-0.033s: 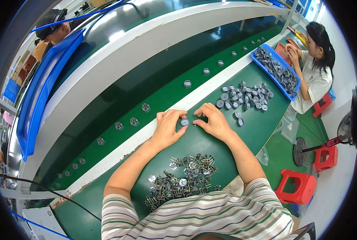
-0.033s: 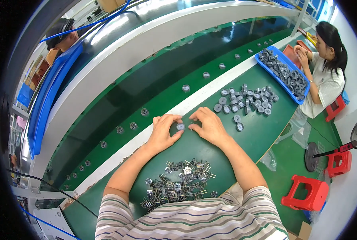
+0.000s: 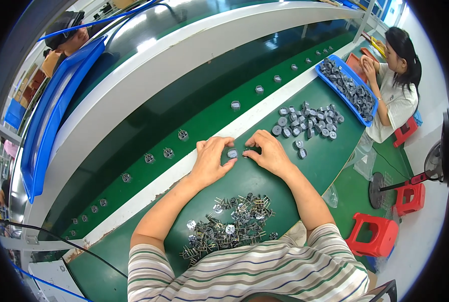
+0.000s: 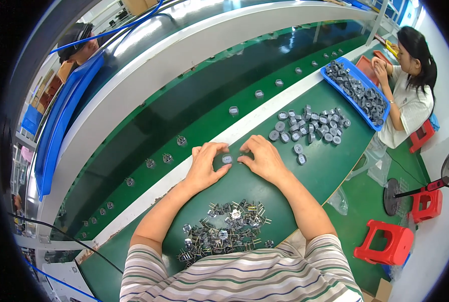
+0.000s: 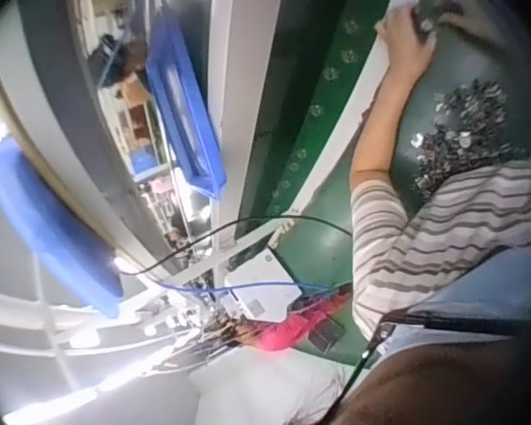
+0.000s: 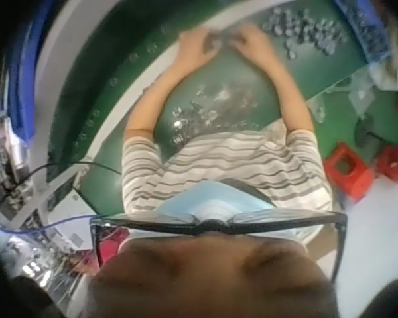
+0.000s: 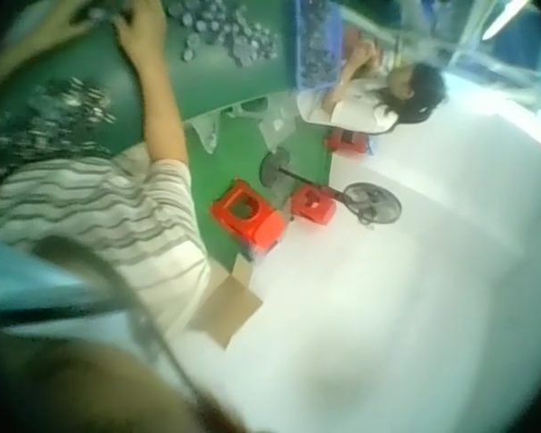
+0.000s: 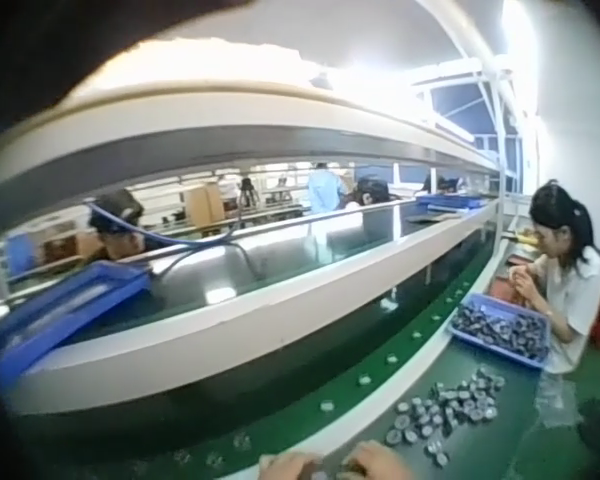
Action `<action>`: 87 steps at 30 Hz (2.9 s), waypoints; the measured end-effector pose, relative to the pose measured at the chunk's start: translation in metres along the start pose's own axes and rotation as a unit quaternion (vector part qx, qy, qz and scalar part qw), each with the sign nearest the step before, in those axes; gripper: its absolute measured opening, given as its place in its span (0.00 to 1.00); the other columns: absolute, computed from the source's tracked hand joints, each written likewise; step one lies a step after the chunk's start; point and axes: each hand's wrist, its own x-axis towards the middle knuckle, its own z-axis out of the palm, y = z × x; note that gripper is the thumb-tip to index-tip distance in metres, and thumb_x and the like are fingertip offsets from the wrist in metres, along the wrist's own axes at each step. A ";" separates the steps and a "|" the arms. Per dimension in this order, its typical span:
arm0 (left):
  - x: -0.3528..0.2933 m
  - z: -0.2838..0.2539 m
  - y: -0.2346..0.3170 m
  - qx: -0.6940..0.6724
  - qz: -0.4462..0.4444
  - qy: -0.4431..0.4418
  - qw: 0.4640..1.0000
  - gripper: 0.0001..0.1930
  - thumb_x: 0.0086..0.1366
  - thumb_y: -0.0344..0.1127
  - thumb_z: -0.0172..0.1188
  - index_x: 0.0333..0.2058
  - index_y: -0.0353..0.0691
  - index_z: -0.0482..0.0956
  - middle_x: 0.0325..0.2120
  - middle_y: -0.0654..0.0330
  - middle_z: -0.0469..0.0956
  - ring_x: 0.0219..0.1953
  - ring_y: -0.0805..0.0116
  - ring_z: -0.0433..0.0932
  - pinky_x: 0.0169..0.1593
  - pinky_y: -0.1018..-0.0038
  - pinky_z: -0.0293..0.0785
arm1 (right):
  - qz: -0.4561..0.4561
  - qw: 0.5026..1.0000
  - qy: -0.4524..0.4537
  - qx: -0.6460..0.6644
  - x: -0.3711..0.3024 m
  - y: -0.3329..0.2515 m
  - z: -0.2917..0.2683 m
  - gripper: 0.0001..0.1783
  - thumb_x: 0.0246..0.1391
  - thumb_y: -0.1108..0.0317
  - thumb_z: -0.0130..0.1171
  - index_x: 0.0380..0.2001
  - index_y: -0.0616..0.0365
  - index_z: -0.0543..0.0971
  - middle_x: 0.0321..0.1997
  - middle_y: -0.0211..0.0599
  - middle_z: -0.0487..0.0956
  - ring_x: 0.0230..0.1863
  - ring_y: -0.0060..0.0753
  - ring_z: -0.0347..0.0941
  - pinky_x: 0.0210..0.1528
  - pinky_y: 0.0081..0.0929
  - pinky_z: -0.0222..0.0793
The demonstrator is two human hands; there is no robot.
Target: The person assembles small metal pins into circular housings by hand, taking the pins from a plastic bin and inserting them into the housings.
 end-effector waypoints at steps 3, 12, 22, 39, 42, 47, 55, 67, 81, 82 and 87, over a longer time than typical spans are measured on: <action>-0.002 0.005 -0.010 0.021 -0.010 0.009 1.000 0.21 0.55 0.36 0.77 0.47 0.45 0.81 0.50 0.62 0.79 0.58 0.62 0.74 0.57 0.60 0.60 | 0.036 0.999 -0.015 -0.005 0.001 0.006 0.004 0.07 0.52 0.72 0.74 0.33 0.59 0.84 0.35 0.35 0.80 0.42 0.40 0.76 0.43 0.36 0.74; 0.000 0.004 -0.014 -0.005 0.009 -0.026 1.000 0.19 0.53 0.39 0.80 0.42 0.45 0.84 0.50 0.66 0.78 0.59 0.62 0.71 0.59 0.60 0.59 | -0.038 0.997 -0.006 0.067 0.011 0.000 0.026 0.06 0.53 0.70 0.72 0.32 0.55 0.83 0.36 0.32 0.81 0.44 0.42 0.76 0.48 0.40 0.72; -0.002 0.007 -0.012 -0.008 0.014 -0.010 1.000 0.19 0.51 0.38 0.81 0.40 0.44 0.85 0.48 0.66 0.79 0.58 0.62 0.72 0.58 0.61 0.59 | -0.125 0.987 0.043 -0.086 0.005 -0.024 0.023 0.07 0.49 0.75 0.71 0.30 0.59 0.82 0.34 0.35 0.78 0.41 0.44 0.75 0.42 0.41 0.75; 0.010 -0.042 -0.060 0.184 -0.088 0.119 0.972 0.13 0.54 0.36 0.77 0.37 0.41 0.86 0.47 0.60 0.81 0.59 0.56 0.73 0.60 0.57 0.60 | -0.167 0.865 -0.423 0.213 -0.006 -0.030 -0.016 0.24 0.53 0.64 0.76 0.53 0.54 0.81 0.49 0.38 0.80 0.48 0.42 0.79 0.49 0.38 0.76; 0.004 -0.044 -0.068 0.263 -0.132 0.083 0.952 0.18 0.55 0.37 0.76 0.44 0.41 0.85 0.51 0.57 0.80 0.61 0.53 0.73 0.63 0.53 0.60 | -0.254 0.859 -0.398 0.196 -0.012 -0.033 0.002 0.21 0.54 0.64 0.76 0.51 0.52 0.83 0.48 0.35 0.78 0.48 0.40 0.76 0.50 0.39 0.74; 0.027 -0.032 -0.051 0.216 -0.001 0.054 0.975 0.30 0.61 0.33 0.72 0.63 0.41 0.76 0.64 0.51 0.73 0.67 0.49 0.70 0.67 0.52 0.64 | -0.134 0.877 -0.424 0.182 -0.011 -0.040 0.012 0.12 0.55 0.64 0.73 0.39 0.57 0.85 0.41 0.37 0.81 0.40 0.37 0.79 0.43 0.36 0.76; 0.090 -0.001 -0.071 0.158 0.013 0.049 0.986 0.11 0.63 0.29 0.67 0.45 0.36 0.86 0.44 0.52 0.85 0.51 0.48 0.81 0.54 0.57 0.77 | -0.107 0.909 -0.327 0.235 -0.011 -0.034 0.019 0.08 0.56 0.68 0.71 0.36 0.61 0.87 0.35 0.36 0.82 0.31 0.30 0.79 0.36 0.31 0.76; 0.017 0.008 -0.011 0.058 0.025 0.024 0.998 0.19 0.61 0.28 0.72 0.52 0.37 0.87 0.46 0.55 0.83 0.48 0.54 0.81 0.55 0.62 0.76 | 0.011 0.904 -0.248 0.349 -0.003 -0.018 0.005 0.06 0.55 0.72 0.72 0.36 0.62 0.88 0.37 0.34 0.86 0.37 0.24 0.81 0.42 0.26 0.79; 0.006 0.017 0.006 -0.013 -0.007 -0.009 1.000 0.23 0.56 0.34 0.78 0.50 0.39 0.83 0.45 0.57 0.82 0.47 0.57 0.79 0.55 0.62 0.73 | -0.002 1.000 0.020 -0.022 -0.004 0.016 0.006 0.12 0.56 0.72 0.71 0.41 0.64 0.82 0.37 0.45 0.79 0.36 0.50 0.81 0.41 0.42 0.79; 0.007 0.017 0.008 -0.003 -0.008 -0.002 1.000 0.25 0.55 0.34 0.80 0.51 0.39 0.82 0.46 0.57 0.82 0.47 0.58 0.79 0.56 0.63 0.74 | 0.005 1.000 0.015 -0.004 -0.003 0.015 0.006 0.13 0.55 0.72 0.72 0.42 0.63 0.82 0.38 0.45 0.79 0.37 0.49 0.81 0.41 0.42 0.79; 0.008 0.018 0.005 0.039 0.021 0.011 0.999 0.23 0.54 0.36 0.80 0.46 0.41 0.82 0.45 0.58 0.80 0.51 0.56 0.77 0.58 0.61 0.69 | -0.023 0.996 -0.074 0.040 -0.005 0.009 -0.031 0.12 0.55 0.78 0.67 0.44 0.60 0.83 0.44 0.43 0.78 0.50 0.48 0.78 0.54 0.43 0.75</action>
